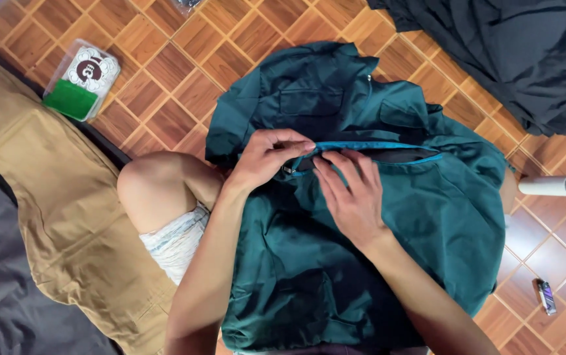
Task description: The person uses a lighter to melt the edges of a tear on a dark green jacket. They then fold the jacket's fabric over the damaged area and use scissors to trim the excess material, finishing by zipping the jacket's pocket.
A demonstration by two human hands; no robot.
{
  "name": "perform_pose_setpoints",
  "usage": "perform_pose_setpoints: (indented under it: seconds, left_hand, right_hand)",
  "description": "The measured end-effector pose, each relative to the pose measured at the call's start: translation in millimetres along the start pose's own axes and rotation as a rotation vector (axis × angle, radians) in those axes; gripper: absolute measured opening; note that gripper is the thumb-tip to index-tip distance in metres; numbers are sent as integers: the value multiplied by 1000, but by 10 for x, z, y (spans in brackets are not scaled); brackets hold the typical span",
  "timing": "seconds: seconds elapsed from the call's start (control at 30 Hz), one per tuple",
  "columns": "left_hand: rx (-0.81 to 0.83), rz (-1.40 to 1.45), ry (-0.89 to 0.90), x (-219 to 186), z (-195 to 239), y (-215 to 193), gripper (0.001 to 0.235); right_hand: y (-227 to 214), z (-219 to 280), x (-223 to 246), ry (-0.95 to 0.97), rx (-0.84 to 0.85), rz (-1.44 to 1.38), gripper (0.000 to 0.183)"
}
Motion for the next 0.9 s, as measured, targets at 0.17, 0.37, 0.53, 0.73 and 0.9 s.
perform_pose_setpoints:
  seconds: [0.17,0.37,0.53,0.73,0.9]
  left_hand:
    - [28,42,-6,-17,-26,4,11]
    - [22,100,-65,52,-8,-23,12]
    - [22,126,-65,-38,38,39,12]
    - [29,154,-38,-113,89,60,16]
    - [34,135,-15,-71,87,55,16]
  right_hand:
    - [65,49,-85,-32,-149,-42,8]
    - [104,133,-98,-40,-231,-67,3]
    - [93,121,-143,65,-244,-182,6]
    - [54,98,-215,404,-173,-463,7]
    - [117,198,-224,725,-138,-575,11]
Point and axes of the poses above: each hand's wrist, its own z-axis away from the middle knuckle, its own y-axis out of the palm, x = y × z, the point moved 5 cm from there along -z, towards the middle knuckle, and after that the axes turned 9 degrees about -x, right-handed, at the moved point
